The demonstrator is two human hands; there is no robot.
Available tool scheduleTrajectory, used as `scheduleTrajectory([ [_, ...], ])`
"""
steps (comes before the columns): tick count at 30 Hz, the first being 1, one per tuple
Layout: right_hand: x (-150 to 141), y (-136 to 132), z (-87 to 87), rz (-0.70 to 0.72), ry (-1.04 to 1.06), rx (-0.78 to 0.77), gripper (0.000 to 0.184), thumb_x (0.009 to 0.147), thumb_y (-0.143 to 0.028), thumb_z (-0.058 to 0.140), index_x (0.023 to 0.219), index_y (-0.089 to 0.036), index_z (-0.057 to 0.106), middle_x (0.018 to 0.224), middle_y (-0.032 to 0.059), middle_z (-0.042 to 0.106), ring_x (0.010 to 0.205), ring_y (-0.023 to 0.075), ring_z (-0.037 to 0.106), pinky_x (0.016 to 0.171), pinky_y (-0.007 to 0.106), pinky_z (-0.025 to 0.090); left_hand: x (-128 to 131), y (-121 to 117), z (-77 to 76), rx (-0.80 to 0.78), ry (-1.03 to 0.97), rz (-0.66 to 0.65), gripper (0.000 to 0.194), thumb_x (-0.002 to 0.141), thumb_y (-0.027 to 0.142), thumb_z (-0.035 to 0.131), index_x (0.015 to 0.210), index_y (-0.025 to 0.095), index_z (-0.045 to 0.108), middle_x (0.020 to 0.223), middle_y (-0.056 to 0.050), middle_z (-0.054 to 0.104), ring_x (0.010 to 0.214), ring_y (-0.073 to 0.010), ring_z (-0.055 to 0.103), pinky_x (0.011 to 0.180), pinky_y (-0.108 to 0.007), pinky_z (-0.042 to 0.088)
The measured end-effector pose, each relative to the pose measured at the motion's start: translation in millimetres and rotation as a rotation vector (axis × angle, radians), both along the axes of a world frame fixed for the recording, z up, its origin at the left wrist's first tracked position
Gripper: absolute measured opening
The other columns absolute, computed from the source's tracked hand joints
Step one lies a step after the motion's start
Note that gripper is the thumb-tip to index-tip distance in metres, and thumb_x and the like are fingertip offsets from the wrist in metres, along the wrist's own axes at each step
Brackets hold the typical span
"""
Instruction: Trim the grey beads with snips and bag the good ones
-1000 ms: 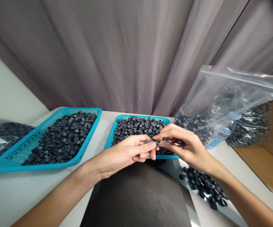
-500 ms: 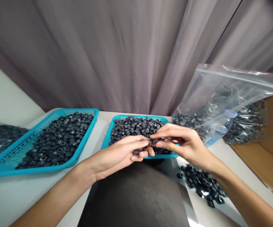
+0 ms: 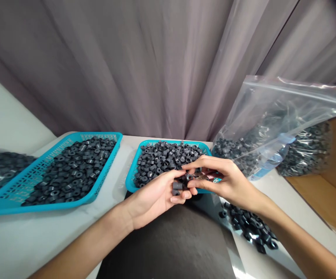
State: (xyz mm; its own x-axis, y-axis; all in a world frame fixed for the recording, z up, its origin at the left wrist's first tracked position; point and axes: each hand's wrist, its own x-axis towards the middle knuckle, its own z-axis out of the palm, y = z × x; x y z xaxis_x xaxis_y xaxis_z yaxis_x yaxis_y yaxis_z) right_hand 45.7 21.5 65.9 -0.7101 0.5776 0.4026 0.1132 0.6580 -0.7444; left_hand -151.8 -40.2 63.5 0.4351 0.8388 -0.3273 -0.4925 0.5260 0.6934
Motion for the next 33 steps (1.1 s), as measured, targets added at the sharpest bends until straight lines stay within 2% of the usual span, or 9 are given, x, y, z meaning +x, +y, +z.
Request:
scheduleTrajectory([
  [5,1,1,0.7,0.026,0.011,-0.019,0.026,0.089,-0.024,0.071,0.114,-0.021,0.068,0.106,0.0026,0.070,0.094,0.0132,0.067,0.082,0.022,0.051,1,-1,1.1,0.015,0.002,-0.018,0.024,0.099,0.022,0.045,0.088,0.010,0.063,0.077,-0.005,0.060,0.061,-0.0060,0.047,0.051,-0.014,0.033],
  [11,0,4,3.7,0.059,0.002,-0.078,0.027,0.087,-0.030,0.074,0.111,-0.020,0.070,0.101,0.0022,0.070,0.092,0.0137,0.067,0.083,0.023,0.051,2,0,0.6,0.000,0.034,-0.010,0.020,0.096,0.020,0.047,0.091,0.008,0.064,0.079,-0.006,0.059,0.062,-0.0062,0.046,0.050,-0.014,0.033],
  [14,1,6,2.5,0.055,0.033,-0.109,0.022,0.091,-0.032,0.068,0.110,-0.020,0.071,0.101,0.0033,0.070,0.092,0.0141,0.066,0.082,0.024,0.051,1,1,-2.6,-0.030,0.025,0.012,0.020,0.095,0.018,0.048,0.089,0.007,0.064,0.081,-0.007,0.058,0.062,-0.0060,0.046,0.050,-0.014,0.034],
  [20,4,17,-6.0,-0.229,0.130,-0.098,0.027,0.098,-0.040,0.056,0.100,-0.019,0.072,0.096,0.0027,0.070,0.090,0.0147,0.063,0.080,0.024,0.047,2,1,-4.3,-0.075,0.027,0.006,0.024,0.095,0.023,0.049,0.087,0.006,0.064,0.083,-0.006,0.054,0.061,-0.0046,0.044,0.046,-0.012,0.030],
  [24,8,21,-7.6,-0.283,-0.029,-0.131,0.032,0.098,-0.045,0.053,0.089,-0.017,0.064,0.076,-0.0007,0.060,0.071,0.0124,0.053,0.066,0.024,0.040,3,-3,-0.2,-0.056,0.106,-0.014,0.021,0.093,0.029,0.058,0.083,0.011,0.059,0.075,0.001,0.043,0.052,-0.0021,0.027,0.040,-0.011,0.016],
  [26,11,13,-7.8,-0.272,-0.109,-0.135,0.031,0.099,-0.043,0.051,0.083,-0.018,0.056,0.070,-0.0027,0.053,0.065,0.0117,0.047,0.062,0.025,0.036,2,-5,3.9,0.007,0.178,0.001,0.025,0.092,0.032,0.061,0.078,0.013,0.054,0.069,0.005,0.034,0.051,-0.0028,0.018,0.040,-0.012,0.012],
  [29,12,-15,-15.9,-0.339,-0.105,-0.126,0.027,0.100,-0.041,0.046,0.084,-0.019,0.050,0.069,-0.0041,0.047,0.062,0.0116,0.043,0.060,0.025,0.035,-2,-3,15.5,0.174,0.312,0.068,0.035,0.094,0.040,0.058,0.071,0.017,0.044,0.064,0.008,0.025,0.052,-0.0052,0.011,0.041,-0.013,0.011],
  [31,11,-41,-31.8,-0.358,-0.099,-0.153,0.022,0.100,-0.040,0.046,0.091,-0.020,0.052,0.071,-0.0036,0.050,0.062,0.0119,0.047,0.059,0.024,0.037,-2,7,30.7,0.315,0.440,0.112,0.037,0.095,0.044,0.053,0.070,0.019,0.041,0.062,0.008,0.023,0.051,-0.0063,0.010,0.041,-0.016,0.010],
  [33,6,-65,-58.1,-0.350,-0.136,-0.105,0.015,0.097,-0.036,0.050,0.093,-0.021,0.054,0.075,-0.0022,0.055,0.065,0.0124,0.053,0.059,0.023,0.040,5,27,56.0,0.560,0.641,0.188,0.037,0.096,0.044,0.049,0.070,0.020,0.042,0.061,0.008,0.025,0.049,-0.0071,0.013,0.041,-0.018,0.012],
])
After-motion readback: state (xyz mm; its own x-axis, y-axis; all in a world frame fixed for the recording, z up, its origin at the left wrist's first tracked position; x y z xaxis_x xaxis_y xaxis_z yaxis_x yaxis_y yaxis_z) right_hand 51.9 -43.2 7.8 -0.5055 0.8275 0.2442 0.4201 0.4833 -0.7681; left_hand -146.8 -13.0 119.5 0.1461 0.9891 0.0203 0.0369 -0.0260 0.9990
